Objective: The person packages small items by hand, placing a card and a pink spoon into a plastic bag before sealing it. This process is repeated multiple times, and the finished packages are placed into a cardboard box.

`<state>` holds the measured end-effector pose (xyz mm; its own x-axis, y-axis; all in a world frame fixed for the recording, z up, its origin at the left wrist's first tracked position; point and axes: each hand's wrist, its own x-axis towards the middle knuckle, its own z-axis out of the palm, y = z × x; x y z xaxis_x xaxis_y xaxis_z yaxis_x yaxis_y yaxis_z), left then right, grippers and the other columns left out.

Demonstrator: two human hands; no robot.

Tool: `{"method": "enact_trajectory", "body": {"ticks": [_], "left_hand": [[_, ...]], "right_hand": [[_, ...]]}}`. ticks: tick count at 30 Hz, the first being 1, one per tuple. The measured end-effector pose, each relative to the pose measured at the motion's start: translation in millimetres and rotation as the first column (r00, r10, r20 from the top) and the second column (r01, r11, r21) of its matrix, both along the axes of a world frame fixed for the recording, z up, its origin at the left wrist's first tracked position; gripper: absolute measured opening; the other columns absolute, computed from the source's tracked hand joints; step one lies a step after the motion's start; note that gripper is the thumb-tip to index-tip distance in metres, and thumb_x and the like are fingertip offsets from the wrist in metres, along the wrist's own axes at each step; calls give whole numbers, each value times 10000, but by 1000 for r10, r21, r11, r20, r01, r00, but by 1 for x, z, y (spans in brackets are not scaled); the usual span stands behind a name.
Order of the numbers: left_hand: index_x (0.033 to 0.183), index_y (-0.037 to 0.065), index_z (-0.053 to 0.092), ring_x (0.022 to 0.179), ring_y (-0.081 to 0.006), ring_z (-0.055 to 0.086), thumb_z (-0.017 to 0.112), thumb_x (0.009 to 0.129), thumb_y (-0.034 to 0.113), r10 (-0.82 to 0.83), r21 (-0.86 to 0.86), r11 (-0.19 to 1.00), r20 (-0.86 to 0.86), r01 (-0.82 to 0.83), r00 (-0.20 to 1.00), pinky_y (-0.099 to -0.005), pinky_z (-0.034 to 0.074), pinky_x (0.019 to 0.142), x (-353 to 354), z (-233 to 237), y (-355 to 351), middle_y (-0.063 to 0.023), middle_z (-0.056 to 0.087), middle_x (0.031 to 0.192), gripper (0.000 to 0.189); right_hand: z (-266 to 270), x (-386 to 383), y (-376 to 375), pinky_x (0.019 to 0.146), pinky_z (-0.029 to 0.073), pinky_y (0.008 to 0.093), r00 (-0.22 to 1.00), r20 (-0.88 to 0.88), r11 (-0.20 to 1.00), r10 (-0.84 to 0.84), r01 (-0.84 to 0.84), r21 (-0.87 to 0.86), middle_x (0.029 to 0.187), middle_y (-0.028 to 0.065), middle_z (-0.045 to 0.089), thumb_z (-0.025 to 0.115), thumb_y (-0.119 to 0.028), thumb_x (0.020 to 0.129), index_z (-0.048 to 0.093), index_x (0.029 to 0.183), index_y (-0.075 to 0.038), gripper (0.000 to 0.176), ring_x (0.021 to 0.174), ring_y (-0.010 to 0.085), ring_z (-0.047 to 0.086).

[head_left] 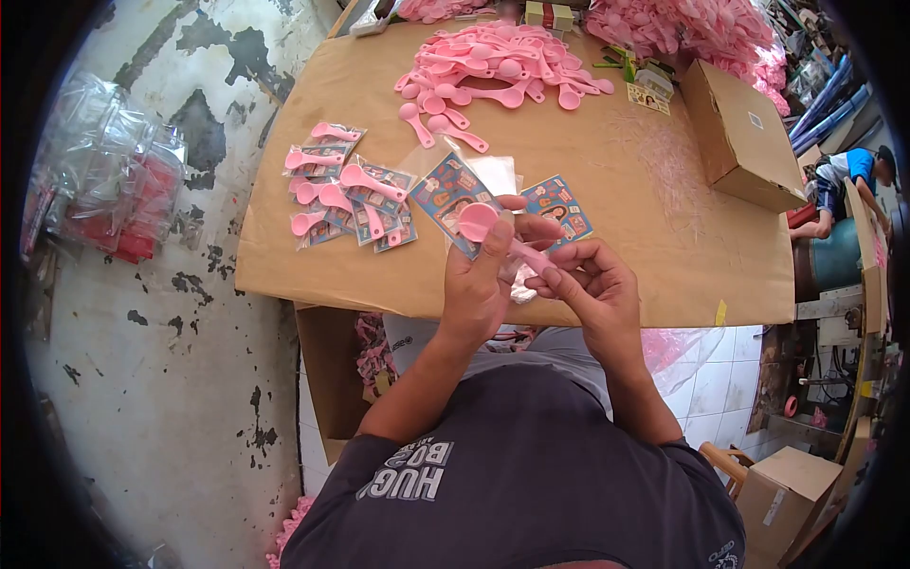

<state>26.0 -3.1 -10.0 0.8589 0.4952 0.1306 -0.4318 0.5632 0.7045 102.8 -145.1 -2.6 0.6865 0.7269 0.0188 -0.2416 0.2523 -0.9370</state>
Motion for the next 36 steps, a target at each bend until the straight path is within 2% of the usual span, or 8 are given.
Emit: {"method": "enact_trajectory", "body": {"ticks": [4, 10, 16, 19, 22, 28, 32, 36], "left_hand": [[1348, 20, 479, 1100, -282, 694, 493, 1106, 281, 53, 81, 996, -57, -49, 997, -403, 599, 911, 2, -7, -3, -205, 680, 1191, 356], [1300, 17, 518, 1180, -287, 662, 484, 1108, 217, -94, 58, 993, -122, 102, 988, -418, 536, 1037, 0, -3, -13, -206, 659, 1258, 279], [1427, 21, 455, 1381, -343, 505, 556, 1060, 393, -167, 159, 975, 46, 158, 985, -517, 458, 1124, 0, -5, 0, -254, 520, 1452, 533], [1499, 44, 380, 1403, -364, 473, 576, 1029, 465, -127, -114, 984, 108, 139, 986, -568, 414, 1156, -4, -1, 6, -248, 506, 1463, 661], [1491, 67, 381, 1339, -341, 542, 541, 1066, 357, 44, -129, 991, 52, -37, 998, -550, 440, 1149, -5, -2, 10, -198, 564, 1397, 539], [1418, 75, 445, 1122, -275, 663, 506, 1093, 281, 16, -247, 969, 185, 31, 983, -477, 507, 1071, -2, -9, 8, -114, 657, 1146, 390], [1387, 38, 441, 1029, -259, 703, 495, 1104, 260, 16, -238, 971, 131, 16, 991, -399, 591, 894, 2, -7, -6, -135, 674, 1081, 364], [1375, 28, 450, 1045, -263, 704, 485, 1108, 247, -24, -290, 955, 146, 66, 989, -404, 591, 906, 2, -7, -7, -141, 676, 1085, 347]], "right_hand": [[2, -2, 0, 852, 618, 314, 998, 17, 998, -56, 57, -25, 1037, 148, 730, 655, -1, 997, 581, 1098, 44, 133, 953, 208, 747], [1, -4, 5, 828, 603, 298, 997, 35, 997, -70, 69, 31, 1022, 131, 730, 678, -3, 985, 597, 1070, 33, 123, 926, 164, 730], [-4, 0, 0, 851, 574, 290, 997, 58, 998, -52, 51, 26, 1010, 101, 725, 708, -14, 968, 607, 1073, 26, 151, 940, 131, 699], [-9, -1, 0, 873, 560, 281, 998, 29, 998, -58, 58, 31, 998, 94, 724, 711, -15, 966, 609, 1081, 26, 159, 951, 129, 694], [-12, -1, -2, 882, 557, 279, 1000, 5, 999, 8, -8, -34, 1028, 98, 718, 710, -8, 963, 610, 1091, 27, 166, 964, 128, 690], [-20, -1, 5, 892, 546, 274, 998, 59, 997, 26, -30, 72, 1073, 69, 686, 708, 25, 948, 605, 1093, 20, 177, 1001, 125, 680], [-26, -1, 13, 903, 540, 275, 994, 105, 997, -2, -7, 76, 1031, 43, 669, 718, 25, 937, 602, 1083, 8, 188, 1002, 118, 672], [-39, 1, 15, 823, 519, 273, 937, 318, 989, -142, 150, -1, 1005, 43, 647, 781, -6, 880, 605, 1083, -21, 270, 917, 103, 634]]}}
